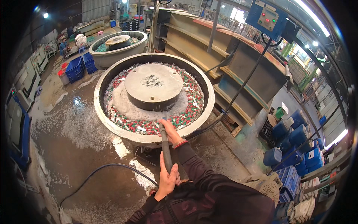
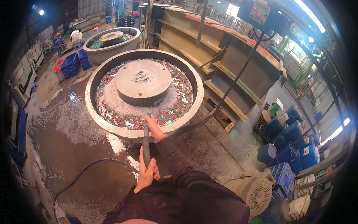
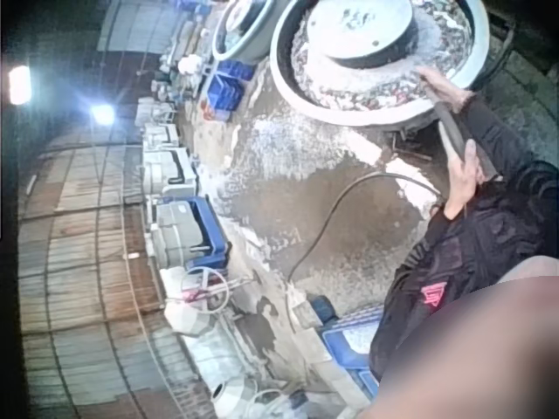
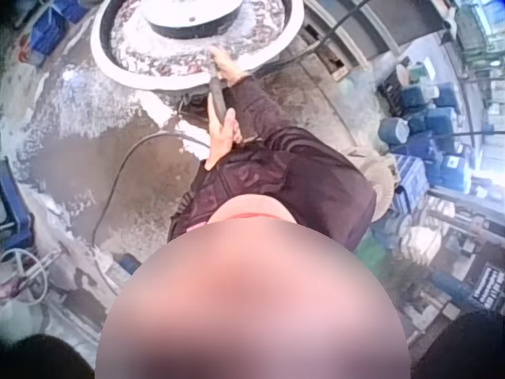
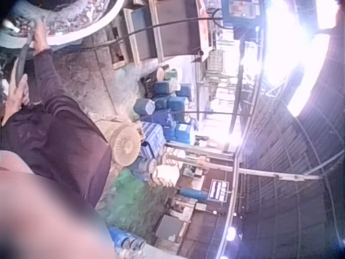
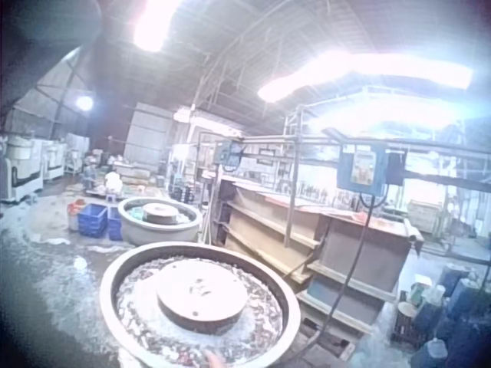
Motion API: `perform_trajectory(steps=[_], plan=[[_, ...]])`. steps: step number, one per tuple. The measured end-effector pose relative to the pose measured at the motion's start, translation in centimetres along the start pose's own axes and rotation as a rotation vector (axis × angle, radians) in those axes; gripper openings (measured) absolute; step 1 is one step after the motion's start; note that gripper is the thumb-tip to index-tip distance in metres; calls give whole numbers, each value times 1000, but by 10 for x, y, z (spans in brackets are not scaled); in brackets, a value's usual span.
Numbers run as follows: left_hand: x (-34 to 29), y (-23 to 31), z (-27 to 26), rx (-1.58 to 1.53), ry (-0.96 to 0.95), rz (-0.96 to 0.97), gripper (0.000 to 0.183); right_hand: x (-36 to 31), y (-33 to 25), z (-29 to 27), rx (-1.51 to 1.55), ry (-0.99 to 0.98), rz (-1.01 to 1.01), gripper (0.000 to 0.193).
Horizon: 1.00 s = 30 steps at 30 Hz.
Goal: The person uses a hose to spray water into a rotating industrial drum filled with small colorful items, rinsing them and the surrounding floor area.
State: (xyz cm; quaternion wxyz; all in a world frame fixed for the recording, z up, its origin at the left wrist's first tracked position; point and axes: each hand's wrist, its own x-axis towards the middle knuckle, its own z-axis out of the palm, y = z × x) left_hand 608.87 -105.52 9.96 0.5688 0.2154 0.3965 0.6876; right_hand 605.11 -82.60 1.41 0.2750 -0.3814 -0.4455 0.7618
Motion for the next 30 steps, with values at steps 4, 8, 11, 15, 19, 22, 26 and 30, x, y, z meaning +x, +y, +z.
perform_trajectory(steps=[4, 8, 11, 15, 19, 22, 26, 30], plan=[[2, -7, 2, 58, 101, 78, 80, 26, 23, 33, -18, -153, 8, 32], [-1, -8, 12, 62, 168, 166, 81, 48, 45, 56, -341, -149, -50, 76], [-8, -4, -6, 40, 229, 153, 81, 22, 5, 61, -519, -340, -70, 111], [-11, 2, -6, 66, 233, 146, 80, 28, -47, -21, -754, -297, -88, 98], [-7, 2, -9, 48, 240, 144, 81, 11, -101, -102, -888, -164, -58, 79], [-1, 2, -9, 28, 201, 123, 81, -21, -131, -146, -875, -8, -70, 80], [5, -5, -14, 30, 128, 97, 82, -49, -150, -175, -883, 78, -263, 58], [11, -7, -14, 19, 47, 62, 81, -68, -148, -186, -816, 23, -252, 49]])
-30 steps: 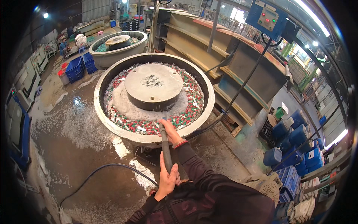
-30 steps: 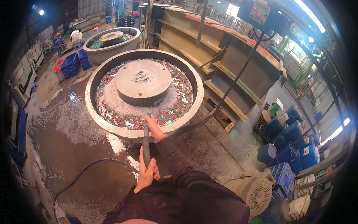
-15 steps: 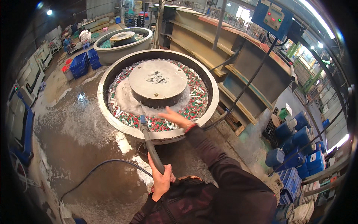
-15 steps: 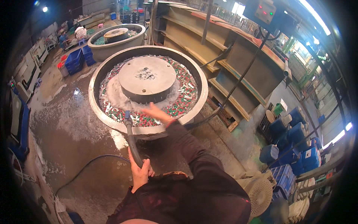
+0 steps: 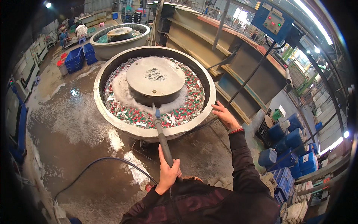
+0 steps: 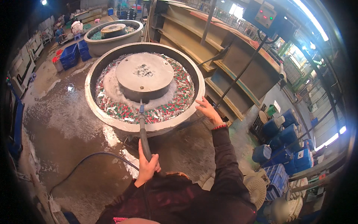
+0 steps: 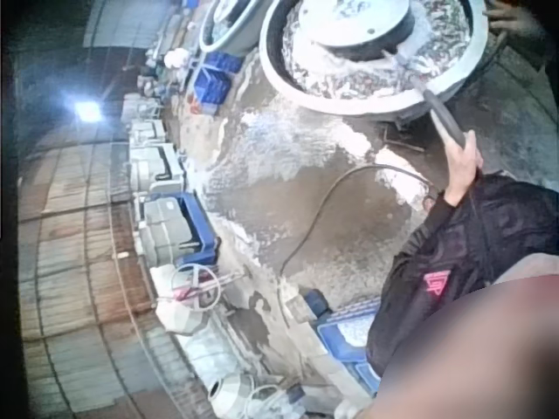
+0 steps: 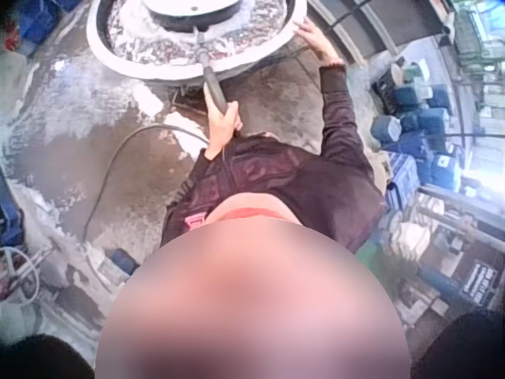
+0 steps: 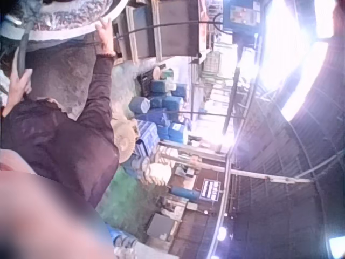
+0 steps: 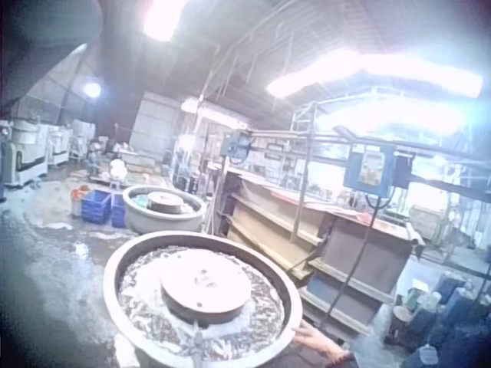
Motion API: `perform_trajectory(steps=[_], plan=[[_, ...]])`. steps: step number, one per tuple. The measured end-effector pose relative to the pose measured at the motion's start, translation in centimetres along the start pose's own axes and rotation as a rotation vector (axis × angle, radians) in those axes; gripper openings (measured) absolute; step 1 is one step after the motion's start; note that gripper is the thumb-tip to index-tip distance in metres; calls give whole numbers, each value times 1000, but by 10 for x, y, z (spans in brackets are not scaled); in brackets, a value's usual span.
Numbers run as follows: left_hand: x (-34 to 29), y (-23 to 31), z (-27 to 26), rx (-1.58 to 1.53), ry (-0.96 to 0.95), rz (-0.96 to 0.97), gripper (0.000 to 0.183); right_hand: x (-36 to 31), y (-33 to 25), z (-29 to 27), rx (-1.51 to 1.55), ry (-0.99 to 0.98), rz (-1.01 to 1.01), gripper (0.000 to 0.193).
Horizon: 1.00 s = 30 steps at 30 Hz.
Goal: The person uses a hose to spray water into a rotating industrial drum filled with small colorful items, rinsing them and the surrounding floor area.
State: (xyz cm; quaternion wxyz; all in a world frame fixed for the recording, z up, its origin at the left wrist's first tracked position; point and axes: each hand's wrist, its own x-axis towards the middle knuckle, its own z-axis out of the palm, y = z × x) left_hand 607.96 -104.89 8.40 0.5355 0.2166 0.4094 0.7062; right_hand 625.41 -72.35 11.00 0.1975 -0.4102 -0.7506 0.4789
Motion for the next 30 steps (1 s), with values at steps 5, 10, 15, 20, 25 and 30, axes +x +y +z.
perform_trajectory(steps=[5, 10, 15, 20, 25, 30], plan=[[-2, 4, 1, -15, -26, -43, 79, -16, 13, 3, -33, -20, 60, 47], [-5, 6, -7, -36, -10, -39, 80, -28, 27, 23, -126, -52, 117, 63], [-4, 2, -10, -57, 34, -26, 79, -42, 99, 30, -241, -95, 157, 67], [-3, 4, -12, -42, 41, -8, 80, -55, 99, 46, -682, -127, 299, 60], [0, 3, -8, -36, 90, -25, 80, -62, 130, 43, -521, -106, 262, 63], [8, 2, -8, -23, 161, -84, 77, -12, 50, -40, -457, -444, -110, 47]])
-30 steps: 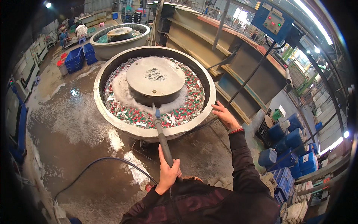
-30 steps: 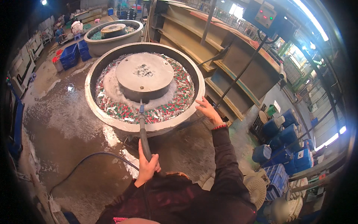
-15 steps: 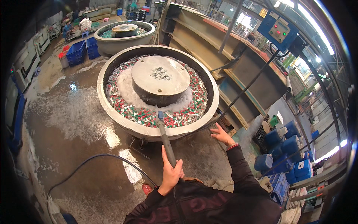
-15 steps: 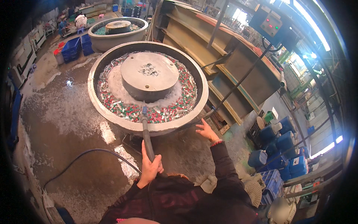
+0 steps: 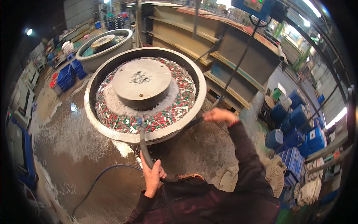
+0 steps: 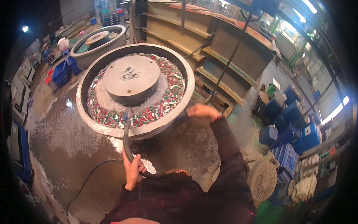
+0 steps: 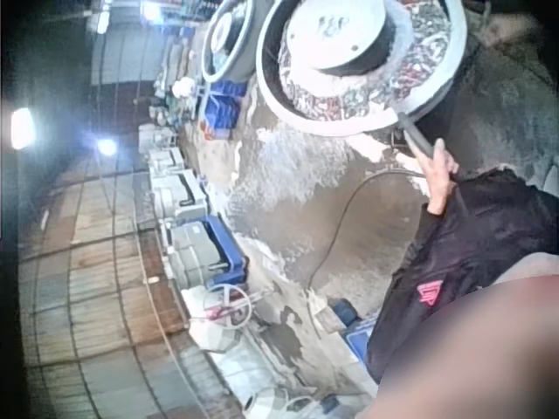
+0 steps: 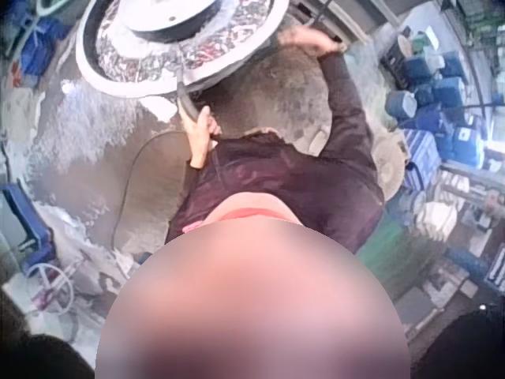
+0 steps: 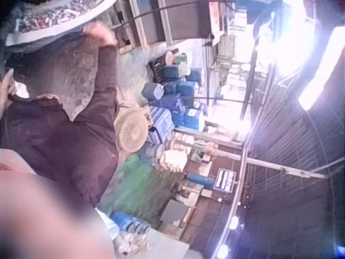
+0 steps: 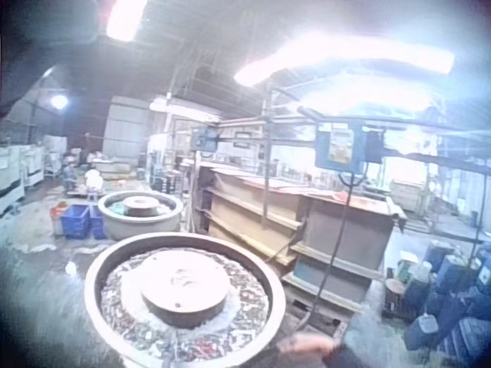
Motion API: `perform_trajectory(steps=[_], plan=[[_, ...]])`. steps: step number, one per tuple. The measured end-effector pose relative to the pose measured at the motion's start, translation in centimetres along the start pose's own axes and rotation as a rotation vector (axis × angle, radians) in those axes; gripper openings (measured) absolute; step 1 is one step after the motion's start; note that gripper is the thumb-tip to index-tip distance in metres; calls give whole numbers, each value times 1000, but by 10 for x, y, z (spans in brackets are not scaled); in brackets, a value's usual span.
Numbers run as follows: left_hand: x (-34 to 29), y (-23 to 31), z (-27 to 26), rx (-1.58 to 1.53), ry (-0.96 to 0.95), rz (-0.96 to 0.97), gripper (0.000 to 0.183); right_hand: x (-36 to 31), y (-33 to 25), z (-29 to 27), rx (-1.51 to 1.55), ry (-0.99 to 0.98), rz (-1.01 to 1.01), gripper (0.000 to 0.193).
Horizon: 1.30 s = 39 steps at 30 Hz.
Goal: The person uses a hose to spray water into a rotating industrial drum filled with small colorful items, rinsing them and the surrounding floor area.
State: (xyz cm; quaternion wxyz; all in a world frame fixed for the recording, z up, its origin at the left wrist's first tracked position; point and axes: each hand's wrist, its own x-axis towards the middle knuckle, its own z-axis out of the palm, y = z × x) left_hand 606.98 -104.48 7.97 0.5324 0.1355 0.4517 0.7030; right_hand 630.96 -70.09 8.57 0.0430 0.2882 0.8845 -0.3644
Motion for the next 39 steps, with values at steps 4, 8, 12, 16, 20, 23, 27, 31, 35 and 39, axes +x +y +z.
perform_trajectory(steps=[4, 8, 12, 16, 20, 23, 27, 31, 35, 39], plan=[[5, -2, 14, 60, 27, -17, 76, -10, -62, -130, -67, 283, -80, 44], [4, -2, 30, 104, 57, -2, 76, -22, -114, -191, -326, 662, -70, 52], [7, -7, 49, 137, 79, 60, 69, -21, -110, -209, -656, 634, 164, 53], [13, -14, 49, 127, 76, 58, 73, -24, -93, -222, -408, 495, 34, 55], [18, -19, 56, 142, 145, 41, 72, -22, -72, -219, -385, 511, -31, 56], [22, -25, 58, 146, 161, 44, 73, -32, -64, -227, -385, 555, -2, 60], [23, -36, 73, 137, 164, 43, 74, -40, -46, -258, -431, 680, 83, 62], [20, -43, 75, 134, 166, 70, 74, -47, -66, -274, -424, 701, 91, 56], [24, -45, 77, 82, 182, 61, 74, -38, -76, -274, -447, 559, 91, 54], [24, -45, 78, 98, 187, 49, 74, -27, -74, -275, -493, 506, 73, 52]])
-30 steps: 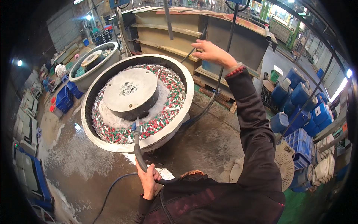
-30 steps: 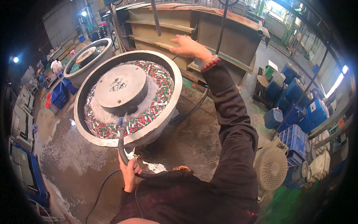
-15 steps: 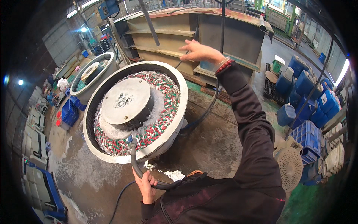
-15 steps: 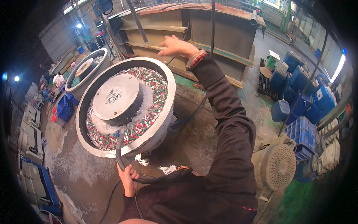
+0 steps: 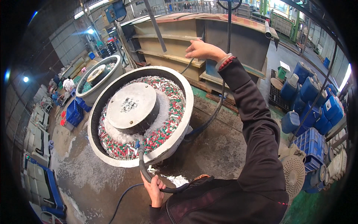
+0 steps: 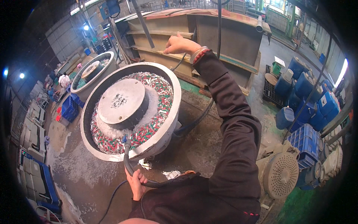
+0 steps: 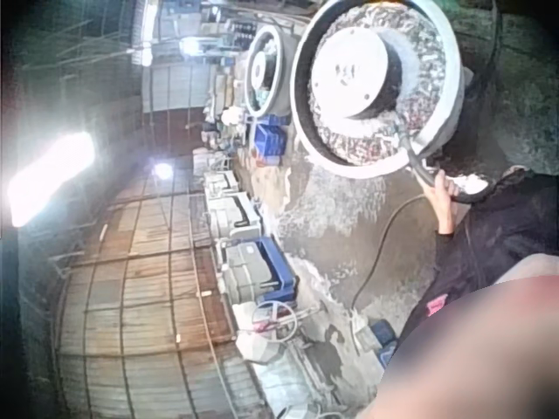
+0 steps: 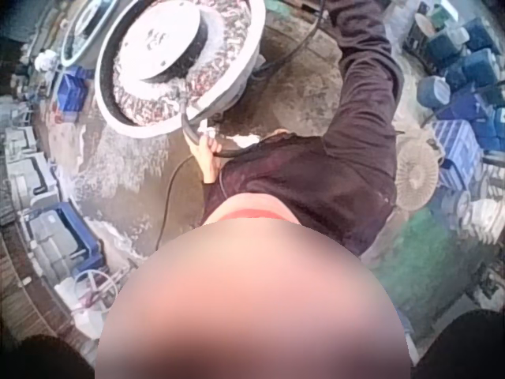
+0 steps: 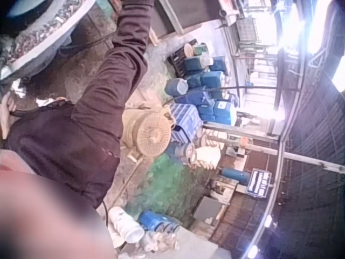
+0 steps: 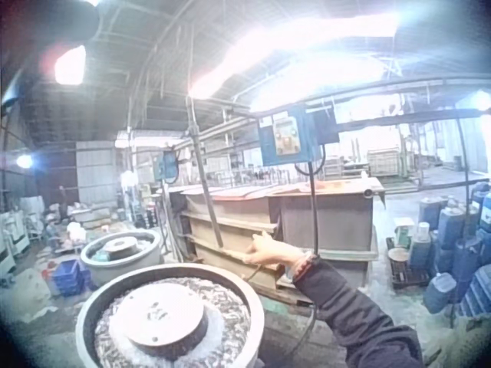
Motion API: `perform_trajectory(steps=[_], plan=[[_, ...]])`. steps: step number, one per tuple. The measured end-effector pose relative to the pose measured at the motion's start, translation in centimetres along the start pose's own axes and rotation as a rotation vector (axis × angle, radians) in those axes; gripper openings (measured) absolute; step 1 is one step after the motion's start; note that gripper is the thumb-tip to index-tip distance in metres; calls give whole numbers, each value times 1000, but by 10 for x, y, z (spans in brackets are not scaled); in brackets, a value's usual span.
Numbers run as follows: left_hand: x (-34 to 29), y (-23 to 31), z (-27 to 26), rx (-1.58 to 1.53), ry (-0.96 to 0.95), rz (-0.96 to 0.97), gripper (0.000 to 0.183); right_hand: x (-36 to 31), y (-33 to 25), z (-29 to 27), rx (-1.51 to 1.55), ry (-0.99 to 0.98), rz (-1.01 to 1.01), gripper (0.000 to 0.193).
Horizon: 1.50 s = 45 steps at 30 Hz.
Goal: The person uses a hose to spray water into a rotating industrial drum filled with small colorful items, rinsing them and the surrounding floor area.
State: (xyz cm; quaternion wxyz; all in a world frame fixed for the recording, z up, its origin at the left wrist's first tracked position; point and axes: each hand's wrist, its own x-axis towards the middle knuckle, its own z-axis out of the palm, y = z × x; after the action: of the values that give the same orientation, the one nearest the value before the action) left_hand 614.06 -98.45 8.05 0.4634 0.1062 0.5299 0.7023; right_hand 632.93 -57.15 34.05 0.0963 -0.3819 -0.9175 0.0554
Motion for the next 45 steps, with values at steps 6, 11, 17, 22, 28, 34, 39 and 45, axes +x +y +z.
perform_trajectory(steps=[6, 11, 17, 22, 28, 34, 39, 45], plan=[[1, 4, -4, -8, -3, -13, 74, -3, 14, 26, 91, -24, -60, 51], [2, 6, -8, 3, 11, -8, 73, -18, 4, 25, 128, -2, 16, 52], [6, 7, -3, 9, -23, -14, 74, 1, 45, 34, 270, -52, 138, 60], [8, 8, -5, 15, -34, -9, 74, 27, 72, -54, -590, 722, 204, 85], [8, 12, -4, 1, -3, 4, 74, -23, -3, -224, -880, 1736, -144, 55], [0, 11, -14, -52, 32, 22, 74, 40, 7, -262, -336, 482, 275, 66], [-3, 7, -14, -137, -22, -14, 77, 73, 43, -303, -241, 137, 71, 76], [-8, 7, -27, -148, -49, -65, 79, 64, -47, -238, -104, 114, 201, 74]])
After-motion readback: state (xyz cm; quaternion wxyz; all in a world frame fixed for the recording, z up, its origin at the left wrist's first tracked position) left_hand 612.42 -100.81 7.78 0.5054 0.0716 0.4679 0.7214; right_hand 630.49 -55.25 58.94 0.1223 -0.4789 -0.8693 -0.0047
